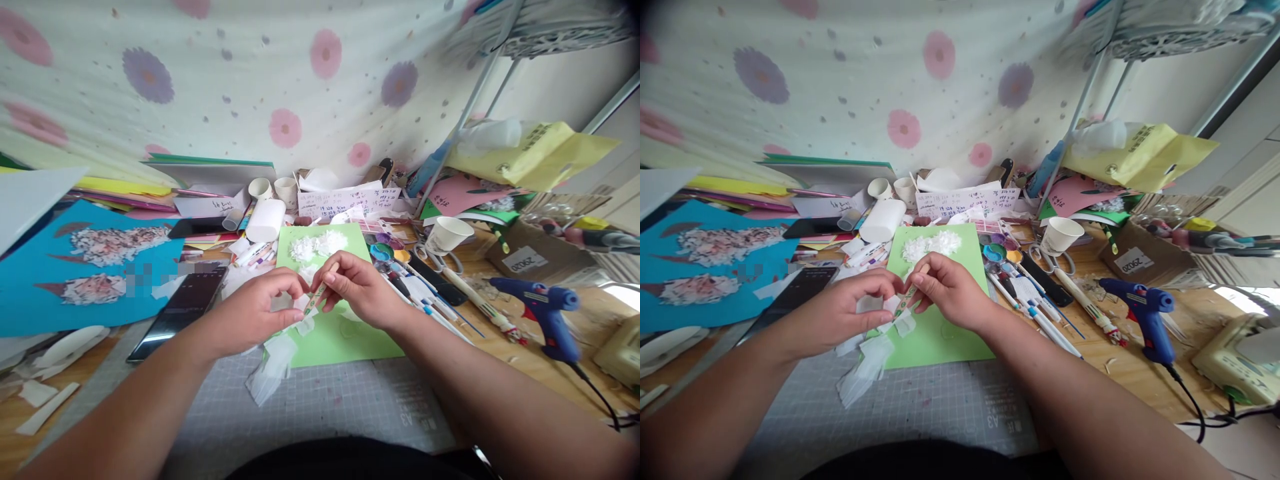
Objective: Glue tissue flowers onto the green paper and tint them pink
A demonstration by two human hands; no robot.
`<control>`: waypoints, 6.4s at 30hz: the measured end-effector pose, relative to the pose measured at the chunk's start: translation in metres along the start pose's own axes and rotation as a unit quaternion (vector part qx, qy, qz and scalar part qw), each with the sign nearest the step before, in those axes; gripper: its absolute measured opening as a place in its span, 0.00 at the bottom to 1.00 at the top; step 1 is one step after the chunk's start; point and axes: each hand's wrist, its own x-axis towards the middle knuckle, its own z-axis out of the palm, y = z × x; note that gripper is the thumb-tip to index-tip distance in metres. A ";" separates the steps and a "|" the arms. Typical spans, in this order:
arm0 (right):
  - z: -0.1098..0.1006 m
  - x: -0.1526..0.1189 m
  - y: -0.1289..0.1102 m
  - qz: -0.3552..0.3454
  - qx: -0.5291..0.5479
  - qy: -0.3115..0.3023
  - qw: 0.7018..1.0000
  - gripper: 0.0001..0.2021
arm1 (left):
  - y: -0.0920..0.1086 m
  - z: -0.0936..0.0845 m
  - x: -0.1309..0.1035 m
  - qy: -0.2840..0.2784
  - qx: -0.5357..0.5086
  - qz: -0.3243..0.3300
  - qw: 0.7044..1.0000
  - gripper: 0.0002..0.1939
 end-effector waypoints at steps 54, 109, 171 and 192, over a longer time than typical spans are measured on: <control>-0.037 -0.001 -0.016 0.041 -0.454 -0.055 0.888 0.07 | -0.006 0.079 0.029 0.038 0.242 0.064 0.967 0.07; -0.031 -0.001 -0.002 0.028 -0.186 0.053 0.981 0.07 | -0.017 0.024 0.019 0.028 0.227 0.004 0.973 0.09; -0.041 -0.003 -0.018 0.022 -0.466 -0.076 0.881 0.06 | -0.004 0.078 0.024 0.050 0.215 0.070 0.973 0.06; -0.052 -0.003 -0.020 0.071 -0.379 -0.048 0.922 0.06 | -0.002 0.077 0.031 0.019 0.238 0.056 0.970 0.07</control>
